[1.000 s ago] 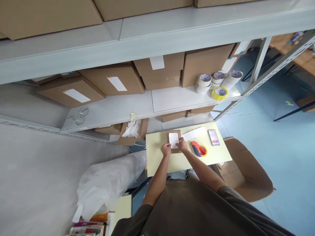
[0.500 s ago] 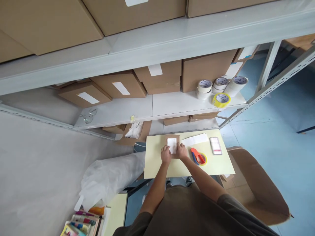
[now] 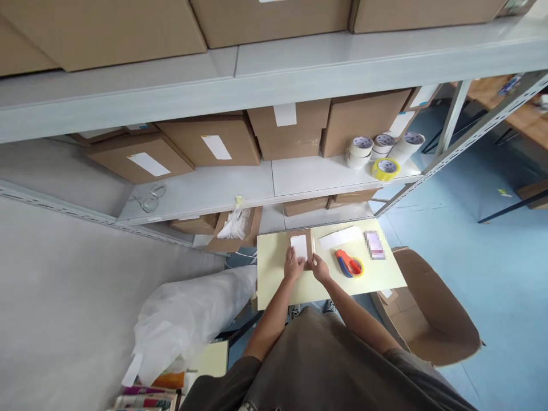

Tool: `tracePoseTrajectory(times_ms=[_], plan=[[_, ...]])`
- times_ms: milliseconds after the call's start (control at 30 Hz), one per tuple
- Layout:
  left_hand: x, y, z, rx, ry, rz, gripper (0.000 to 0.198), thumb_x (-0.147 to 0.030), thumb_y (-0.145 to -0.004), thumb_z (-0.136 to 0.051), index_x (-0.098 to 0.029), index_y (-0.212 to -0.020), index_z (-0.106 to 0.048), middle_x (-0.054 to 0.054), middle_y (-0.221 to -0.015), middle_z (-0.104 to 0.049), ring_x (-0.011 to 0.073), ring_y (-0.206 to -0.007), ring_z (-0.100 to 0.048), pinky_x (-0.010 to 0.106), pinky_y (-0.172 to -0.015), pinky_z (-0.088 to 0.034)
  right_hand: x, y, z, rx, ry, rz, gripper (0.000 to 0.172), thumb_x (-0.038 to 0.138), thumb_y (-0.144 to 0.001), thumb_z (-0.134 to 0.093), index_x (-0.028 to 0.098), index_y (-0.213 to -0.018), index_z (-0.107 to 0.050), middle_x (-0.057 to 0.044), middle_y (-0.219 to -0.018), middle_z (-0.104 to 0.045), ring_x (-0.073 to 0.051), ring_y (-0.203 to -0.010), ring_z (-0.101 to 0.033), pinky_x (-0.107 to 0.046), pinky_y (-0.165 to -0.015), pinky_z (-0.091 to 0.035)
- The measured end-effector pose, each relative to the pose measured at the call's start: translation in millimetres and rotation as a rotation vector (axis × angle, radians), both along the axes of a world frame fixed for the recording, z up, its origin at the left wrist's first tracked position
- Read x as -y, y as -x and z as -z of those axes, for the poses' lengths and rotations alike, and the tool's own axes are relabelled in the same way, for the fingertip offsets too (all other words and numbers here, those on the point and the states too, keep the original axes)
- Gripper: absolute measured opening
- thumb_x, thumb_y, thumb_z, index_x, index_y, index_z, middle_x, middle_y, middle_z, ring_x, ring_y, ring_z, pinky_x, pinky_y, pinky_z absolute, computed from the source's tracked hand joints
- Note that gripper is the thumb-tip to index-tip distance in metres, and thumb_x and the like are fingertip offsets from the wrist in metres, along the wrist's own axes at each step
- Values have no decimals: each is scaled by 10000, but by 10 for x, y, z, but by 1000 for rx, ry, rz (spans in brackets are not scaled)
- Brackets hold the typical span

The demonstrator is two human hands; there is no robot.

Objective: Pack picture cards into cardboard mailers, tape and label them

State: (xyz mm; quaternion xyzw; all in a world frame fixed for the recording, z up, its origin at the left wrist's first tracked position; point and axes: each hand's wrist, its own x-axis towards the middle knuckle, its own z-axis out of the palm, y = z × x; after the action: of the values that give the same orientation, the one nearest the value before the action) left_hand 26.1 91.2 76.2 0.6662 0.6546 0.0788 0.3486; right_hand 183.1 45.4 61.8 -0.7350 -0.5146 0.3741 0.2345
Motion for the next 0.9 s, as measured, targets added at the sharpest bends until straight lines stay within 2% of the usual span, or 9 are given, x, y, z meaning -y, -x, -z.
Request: tracePoseTrajectory(times_ms=[100, 167, 233, 300, 367, 467, 633, 767, 900], plan=[[-86, 288, -89, 75, -17, -94, 861, -605, -981, -534, -166, -1686, -306, 194, -1720, -355, 345, -1615, -289, 457, -1292, -281, 45, 257, -53, 40, -122, -48, 394, 346, -965, -620, 213, -1319, -733, -140, -1346, -724, -296, -1234, -681, -399, -1068, -532], [-160, 446, -113, 145, -11, -141, 949, -656, -904, -648, -166, -1660, -351, 204, -1730, -328, 365, -1629, -244, 464, -1304, -245, 99, 430, -66, 32, -177, -126, 340, 351, -958, -644, 239, -1253, -771, -122, -1257, -757, -296, -1203, -679, -420, -1085, -522], [-229, 578, -99, 241, 20, -197, 1046, -640, -789, -797, -170, -1630, -390, 207, -1731, -323, 380, -1625, -254, 460, -1298, -262, 160, 580, -47, 14, -228, -157, 355, 349, -947, -655, 251, -1270, -765, -114, -1277, -750, -304, -1239, -655, -449, -1122, -501], [-273, 702, -52, 376, 90, -265, 990, -591, -744, -861, -190, -1562, -475, 204, -1650, -469, 381, -1540, -429, 459, -1242, -362, 208, 685, 1, 19, -224, -75, 460, 341, -927, -650, 228, -1370, -707, -131, -1387, -699, -318, -1306, -624, -476, -1153, -481], [-274, 827, 7, 537, 200, -305, 812, -565, -782, -844, -194, -1452, -575, 190, -1478, -648, 358, -1370, -619, 454, -1156, -461, 230, 738, 59, 27, -140, 46, 555, 341, -912, -636, 192, -1447, -641, -159, -1453, -655, -329, -1343, -613, -486, -1160, -475], [-188, 975, 70, 685, 306, -330, 653, -553, -805, -832, -175, -1308, -659, 184, -1299, -749, 346, -1231, -708, 468, -1102, -503, 217, 756, 123, -39, 13, 105, 571, 389, -901, -657, 220, -1445, -618, -137, -1378, -708, -319, -1285, -667, -457, -1101, -517], [116, 1039, 65, 803, 230, -393, 613, -520, -762, -874, -202, -1257, -697, 170, -1273, -759, 340, -1246, -701, 467, -1122, -497, 183, 786, 152, -249, 56, 136, 494, 482, -884, -688, 297, -1340, -652, -37, -1150, -798, -260, -1043, -754, -408, -948, -594], [373, 1039, 62, 974, 241, -370, 744, -432, -632, -954, -210, -1292, -693, 164, -1268, -760, 355, -1237, -704, 479, -1114, -510, 187, 803, 138, -365, 7, 141, 513, 516, -867, -679, 274, -1319, -681, -44, -1045, -809, -275, -968, -764, -450, -915, -617], [423, 1005, -15, 1047, 262, -357, 926, -370, -562, -973, -217, -1408, -630, 170, -1336, -732, 355, -1215, -712, 482, -1076, -541, 162, 744, 10, -438, -96, 147, 543, 540, -856, -677, 277, -1331, -695, -58, -1143, -808, -309, -1088, -747, -490, -994, -596]])
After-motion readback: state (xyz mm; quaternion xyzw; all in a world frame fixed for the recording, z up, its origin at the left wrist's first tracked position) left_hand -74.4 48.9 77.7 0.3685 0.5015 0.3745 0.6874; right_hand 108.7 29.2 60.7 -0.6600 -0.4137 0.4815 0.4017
